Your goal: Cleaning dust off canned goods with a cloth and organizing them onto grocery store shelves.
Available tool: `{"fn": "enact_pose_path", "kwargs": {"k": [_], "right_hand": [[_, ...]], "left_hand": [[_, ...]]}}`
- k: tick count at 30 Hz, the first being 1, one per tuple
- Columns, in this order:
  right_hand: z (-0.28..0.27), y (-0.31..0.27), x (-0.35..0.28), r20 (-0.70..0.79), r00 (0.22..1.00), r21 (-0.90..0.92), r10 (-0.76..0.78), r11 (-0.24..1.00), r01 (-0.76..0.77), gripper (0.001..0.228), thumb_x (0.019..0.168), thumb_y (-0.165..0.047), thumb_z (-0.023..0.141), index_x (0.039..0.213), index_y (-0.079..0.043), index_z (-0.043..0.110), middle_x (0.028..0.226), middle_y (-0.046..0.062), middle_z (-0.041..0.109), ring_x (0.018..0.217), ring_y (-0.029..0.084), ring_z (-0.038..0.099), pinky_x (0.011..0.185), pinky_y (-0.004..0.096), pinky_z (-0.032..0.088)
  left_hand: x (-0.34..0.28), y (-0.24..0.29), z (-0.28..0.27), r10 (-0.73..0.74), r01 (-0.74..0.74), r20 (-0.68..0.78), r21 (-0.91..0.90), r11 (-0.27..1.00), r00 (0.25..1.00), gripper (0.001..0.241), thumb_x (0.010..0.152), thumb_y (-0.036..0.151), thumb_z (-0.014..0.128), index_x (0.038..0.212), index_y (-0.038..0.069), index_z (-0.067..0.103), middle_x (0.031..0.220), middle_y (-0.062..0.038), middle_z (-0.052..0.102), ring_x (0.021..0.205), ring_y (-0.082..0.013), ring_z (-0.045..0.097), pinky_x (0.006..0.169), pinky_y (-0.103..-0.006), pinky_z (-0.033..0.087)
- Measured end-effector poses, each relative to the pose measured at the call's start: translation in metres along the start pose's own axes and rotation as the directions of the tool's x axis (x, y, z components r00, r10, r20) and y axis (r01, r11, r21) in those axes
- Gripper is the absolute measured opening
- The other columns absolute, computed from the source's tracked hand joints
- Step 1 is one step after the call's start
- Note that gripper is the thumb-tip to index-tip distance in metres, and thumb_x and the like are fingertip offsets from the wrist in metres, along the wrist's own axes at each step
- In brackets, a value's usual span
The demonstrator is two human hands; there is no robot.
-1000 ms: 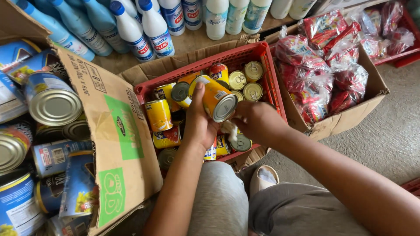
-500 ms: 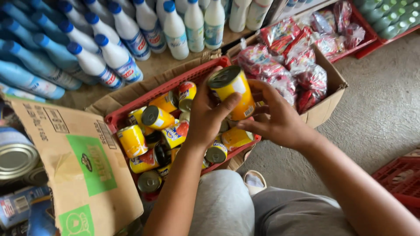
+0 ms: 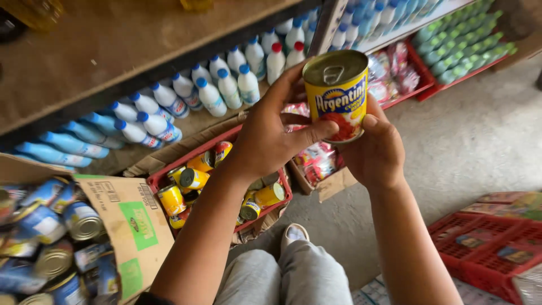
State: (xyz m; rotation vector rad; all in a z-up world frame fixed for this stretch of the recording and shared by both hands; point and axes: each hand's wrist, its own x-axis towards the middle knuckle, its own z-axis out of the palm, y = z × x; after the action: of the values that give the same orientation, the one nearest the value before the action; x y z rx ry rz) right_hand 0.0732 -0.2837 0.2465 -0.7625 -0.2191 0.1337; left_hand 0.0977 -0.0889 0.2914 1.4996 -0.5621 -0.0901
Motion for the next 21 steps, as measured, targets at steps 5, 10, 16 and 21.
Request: {"fn": "enact_pose_path", "kwargs": {"k": [5, 10, 16, 21], "right_hand": [[0.078, -0.108, 0.002, -0.015, 0.999, -0.520, -0.044, 0.854, 0.030, 0.061, 0.095, -0.027, 0.048, 0.145, 0.008, 0.045, 0.140, 0.020, 0.048, 0.125, 0.031, 0.050, 0.106, 0.041, 0.043], [0.163, -0.190, 0.003, 0.081, 0.993, -0.806, -0.087, 0.580, 0.116, 0.055, 0.097, -0.010, 0.055, 0.147, 0.008, 0.041, 0.147, 0.016, 0.040, 0.133, 0.029, 0.047, 0.111, 0.040, 0.043], [0.256, -0.251, 0.002, 0.115, 0.989, -0.893, -0.093, 0.426, 0.144, 0.062, 0.080, -0.004, 0.082, 0.136, -0.003, 0.056, 0.128, 0.009, 0.057, 0.116, 0.023, 0.064, 0.103, 0.037, 0.054], [0.304, -0.256, -0.010, 0.160, 0.979, -0.843, -0.125, 0.498, 0.201, 0.066, 0.075, -0.005, 0.089, 0.134, 0.005, 0.062, 0.123, 0.020, 0.061, 0.108, 0.034, 0.067, 0.092, 0.046, 0.057]], "left_hand": [[0.034, 0.111, 0.015, -0.036, 0.038, -0.035, 0.042, 0.998, 0.999, 0.075, 0.079, 0.012, 0.083, 0.143, 0.005, 0.046, 0.125, -0.014, 0.069, 0.114, -0.0235, 0.070, 0.091, -0.0349, 0.066], [0.052, 0.216, 0.015, -0.040, 0.048, -0.059, 0.139, 0.989, 0.997, 0.074, 0.078, 0.014, 0.083, 0.142, 0.004, 0.047, 0.122, -0.013, 0.071, 0.107, -0.0216, 0.071, 0.086, -0.0326, 0.066], [0.043, 0.314, 0.005, -0.076, 0.079, -0.067, 0.043, 0.996, 0.995, 0.077, 0.078, -0.007, 0.076, 0.146, 0.001, 0.040, 0.138, -0.017, 0.052, 0.121, -0.0281, 0.064, 0.094, -0.0380, 0.066], [0.008, 0.359, -0.009, -0.063, 0.073, -0.150, 0.060, 0.996, 0.987, 0.084, 0.081, 0.014, 0.086, 0.152, 0.001, 0.042, 0.146, -0.025, 0.042, 0.126, -0.0492, 0.055, 0.095, -0.0519, 0.058]]}}
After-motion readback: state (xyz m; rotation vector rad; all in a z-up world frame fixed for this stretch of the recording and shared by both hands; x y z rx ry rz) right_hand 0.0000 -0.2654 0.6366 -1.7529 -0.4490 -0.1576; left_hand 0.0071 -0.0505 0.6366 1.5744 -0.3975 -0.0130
